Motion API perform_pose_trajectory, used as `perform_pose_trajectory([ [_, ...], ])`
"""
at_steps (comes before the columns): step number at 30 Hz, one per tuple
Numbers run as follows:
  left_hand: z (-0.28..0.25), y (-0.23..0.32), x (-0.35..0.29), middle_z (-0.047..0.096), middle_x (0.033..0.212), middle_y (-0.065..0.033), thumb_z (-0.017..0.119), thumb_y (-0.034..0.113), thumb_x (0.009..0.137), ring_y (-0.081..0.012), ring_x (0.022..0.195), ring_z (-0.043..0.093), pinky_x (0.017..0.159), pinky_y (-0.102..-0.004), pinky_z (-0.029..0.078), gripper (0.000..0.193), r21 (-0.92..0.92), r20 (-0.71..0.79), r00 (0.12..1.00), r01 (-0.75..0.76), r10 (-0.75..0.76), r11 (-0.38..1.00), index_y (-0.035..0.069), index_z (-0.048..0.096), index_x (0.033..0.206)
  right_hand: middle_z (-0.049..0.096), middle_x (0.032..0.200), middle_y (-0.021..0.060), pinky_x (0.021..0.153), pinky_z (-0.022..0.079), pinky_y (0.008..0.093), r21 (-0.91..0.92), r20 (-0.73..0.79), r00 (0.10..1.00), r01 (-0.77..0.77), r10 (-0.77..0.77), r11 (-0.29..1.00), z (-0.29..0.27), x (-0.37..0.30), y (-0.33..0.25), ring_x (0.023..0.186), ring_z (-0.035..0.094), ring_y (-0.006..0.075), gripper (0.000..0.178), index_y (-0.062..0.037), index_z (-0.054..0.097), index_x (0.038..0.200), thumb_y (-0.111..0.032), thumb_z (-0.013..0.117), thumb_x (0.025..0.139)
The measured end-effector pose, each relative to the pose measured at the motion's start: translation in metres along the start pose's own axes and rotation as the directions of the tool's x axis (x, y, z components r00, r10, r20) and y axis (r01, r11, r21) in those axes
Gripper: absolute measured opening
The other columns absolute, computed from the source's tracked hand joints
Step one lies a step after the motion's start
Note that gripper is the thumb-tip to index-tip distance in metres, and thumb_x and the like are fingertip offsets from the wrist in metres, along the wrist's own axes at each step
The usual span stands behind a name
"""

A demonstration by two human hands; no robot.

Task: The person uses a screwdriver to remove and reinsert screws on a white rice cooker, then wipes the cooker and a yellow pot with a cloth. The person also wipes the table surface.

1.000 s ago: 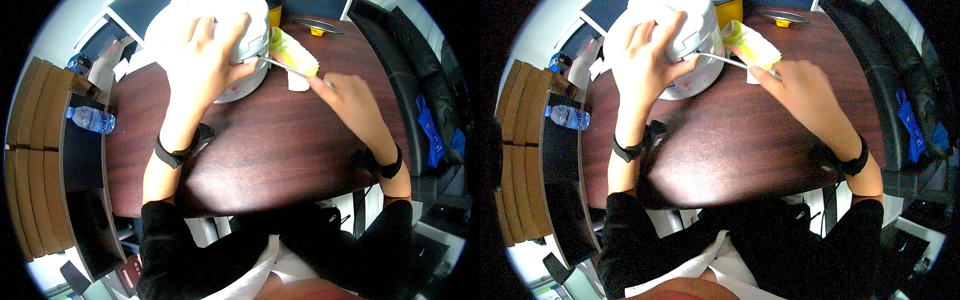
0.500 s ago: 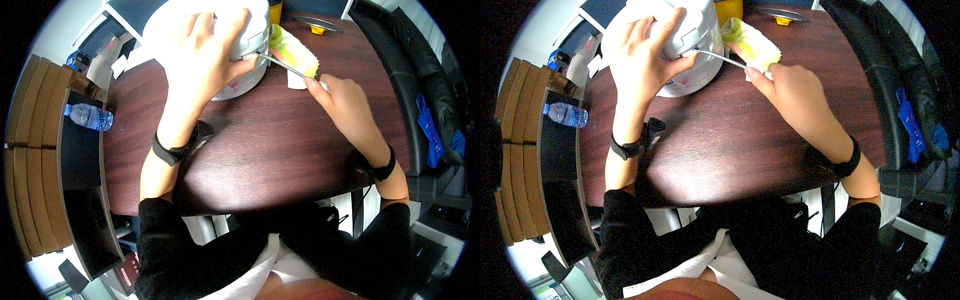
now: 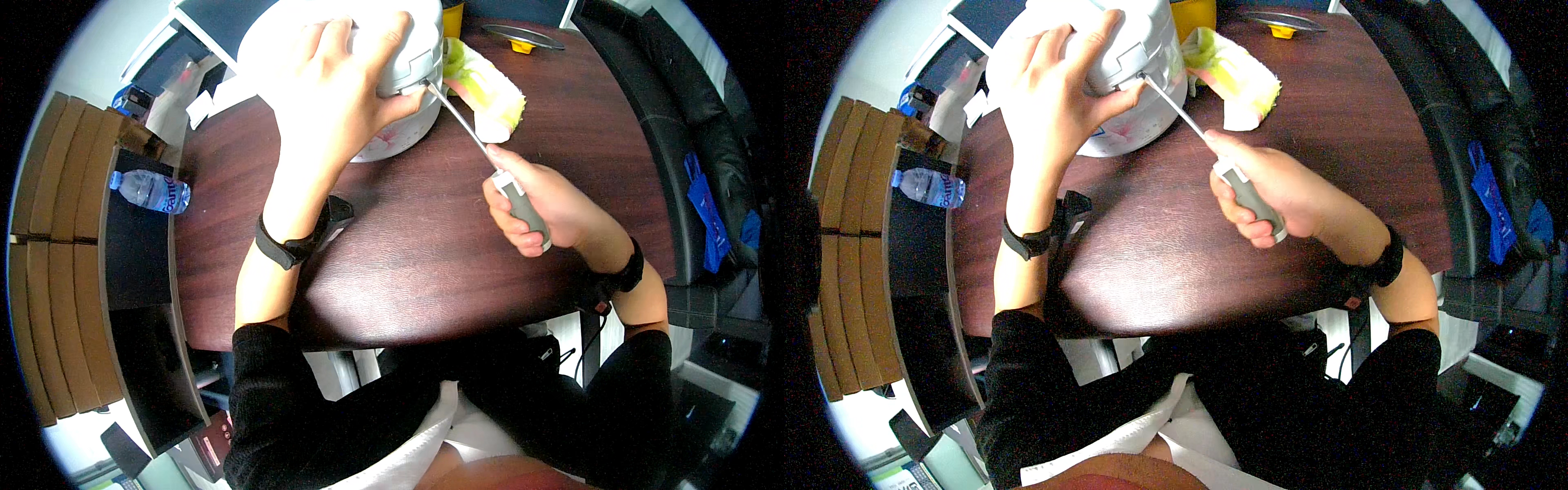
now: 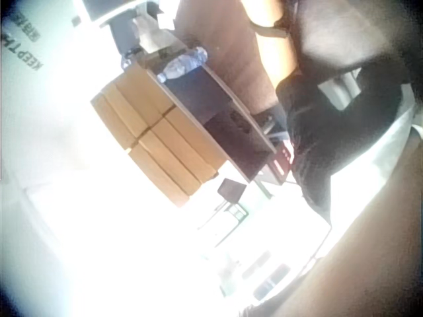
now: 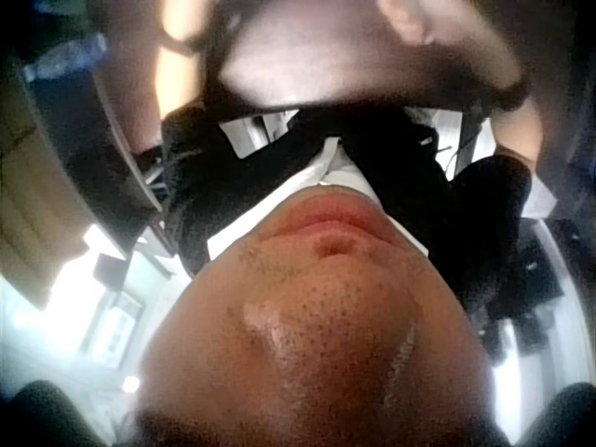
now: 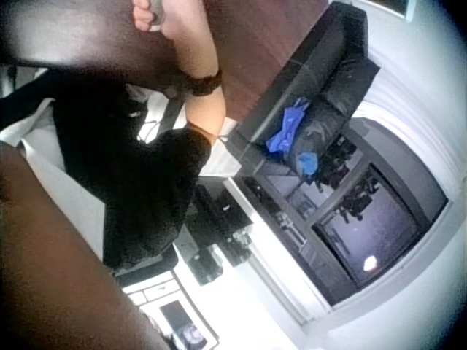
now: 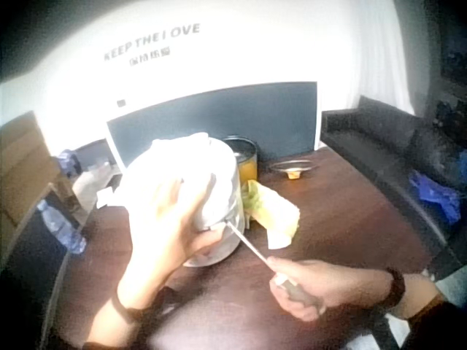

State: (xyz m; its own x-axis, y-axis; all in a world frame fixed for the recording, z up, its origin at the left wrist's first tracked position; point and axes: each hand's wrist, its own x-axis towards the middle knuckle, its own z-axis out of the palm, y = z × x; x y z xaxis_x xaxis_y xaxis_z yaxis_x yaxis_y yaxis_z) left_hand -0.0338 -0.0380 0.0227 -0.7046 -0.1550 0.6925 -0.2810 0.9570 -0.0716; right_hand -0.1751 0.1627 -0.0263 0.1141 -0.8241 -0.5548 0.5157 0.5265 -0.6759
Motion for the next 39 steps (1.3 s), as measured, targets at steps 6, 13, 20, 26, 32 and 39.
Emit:
perform_pose_trajectory([
  [6,-0.001,-0.001,0.0,0.055,0.114,-0.016,0.086,0.029,0.059,-0.0332,0.105,0.056,0.087,-0.0437,0.047,0.083,0.041,0.024,1.0,-0.003,0.002,0.999,0.015,0.054,0.134,0.056,0.052,0.0129,0.039,0.044,0.0389,-0.878,-0.242,0.733,0.114,-0.636,0.465,-0.016,0.005,-0.004,0.042,0.057,0.0269,0.059,-0.0044,0.057,0.07,-0.056,0.046,0.097],
  [13,0.015,-0.015,0.002,0.064,0.095,-0.0079,0.082,0.051,0.053,-0.0269,0.088,0.061,0.08,-0.0404,0.05,0.074,0.219,-0.198,0.968,-0.108,0.152,0.97,0.029,0.066,0.122,0.06,0.06,0.021,0.053,0.049,0.0459,-0.958,-0.067,0.457,-0.278,-0.887,-0.071,0.002,-0.023,-0.032,0.057,0.063,0.0385,0.057,-0.0006,0.066,0.07,-0.052,0.055,0.093],
  [20,0.012,-0.008,0.003,0.063,0.095,-0.0076,0.085,0.042,0.048,-0.0253,0.085,0.061,0.075,-0.0382,0.048,0.075,0.181,-0.153,0.981,-0.09,0.118,0.979,0.029,0.062,0.118,0.046,0.049,0.0012,0.029,0.031,0.0238,-0.334,-0.185,0.958,0.15,-0.221,0.93,0.004,0.001,-0.001,0.033,0.043,0.0093,0.056,-0.0101,0.047,0.066,-0.056,0.042,0.098],
  [26,0.015,-0.014,0.002,0.063,0.096,-0.0088,0.084,0.046,0.051,-0.0268,0.088,0.061,0.078,-0.0392,0.049,0.077,0.19,-0.213,0.963,-0.123,0.163,0.974,0.029,0.064,0.123,0.046,0.048,0.0018,0.03,0.033,0.0249,-0.217,-0.199,0.96,0.153,-0.197,0.964,0.008,0.008,0.01,0.033,0.041,0.0097,0.057,-0.011,0.047,0.064,-0.056,0.04,0.099],
  [32,0.012,-0.01,0.003,0.063,0.097,-0.0094,0.084,0.046,0.05,-0.0267,0.088,0.061,0.078,-0.0387,0.049,0.075,0.177,-0.177,0.975,-0.1,0.132,0.979,0.029,0.063,0.121,0.045,0.048,0.0017,0.031,0.034,0.0251,-0.192,-0.188,0.962,0.162,-0.198,0.968,0.006,0.008,0.012,0.033,0.042,0.0099,0.057,-0.0106,0.046,0.064,-0.055,0.04,0.099],
  [39,0.016,-0.015,0.003,0.063,0.097,-0.0089,0.081,0.053,0.053,-0.0272,0.089,0.062,0.08,-0.04,0.05,0.076,0.203,-0.201,0.967,-0.117,0.158,0.972,0.03,0.065,0.124,0.045,0.048,0.0018,0.031,0.034,0.0252,-0.203,-0.186,0.957,0.185,-0.223,0.962,0.01,0.006,0.01,0.033,0.042,0.01,0.057,-0.01,0.046,0.064,-0.055,0.04,0.099],
])
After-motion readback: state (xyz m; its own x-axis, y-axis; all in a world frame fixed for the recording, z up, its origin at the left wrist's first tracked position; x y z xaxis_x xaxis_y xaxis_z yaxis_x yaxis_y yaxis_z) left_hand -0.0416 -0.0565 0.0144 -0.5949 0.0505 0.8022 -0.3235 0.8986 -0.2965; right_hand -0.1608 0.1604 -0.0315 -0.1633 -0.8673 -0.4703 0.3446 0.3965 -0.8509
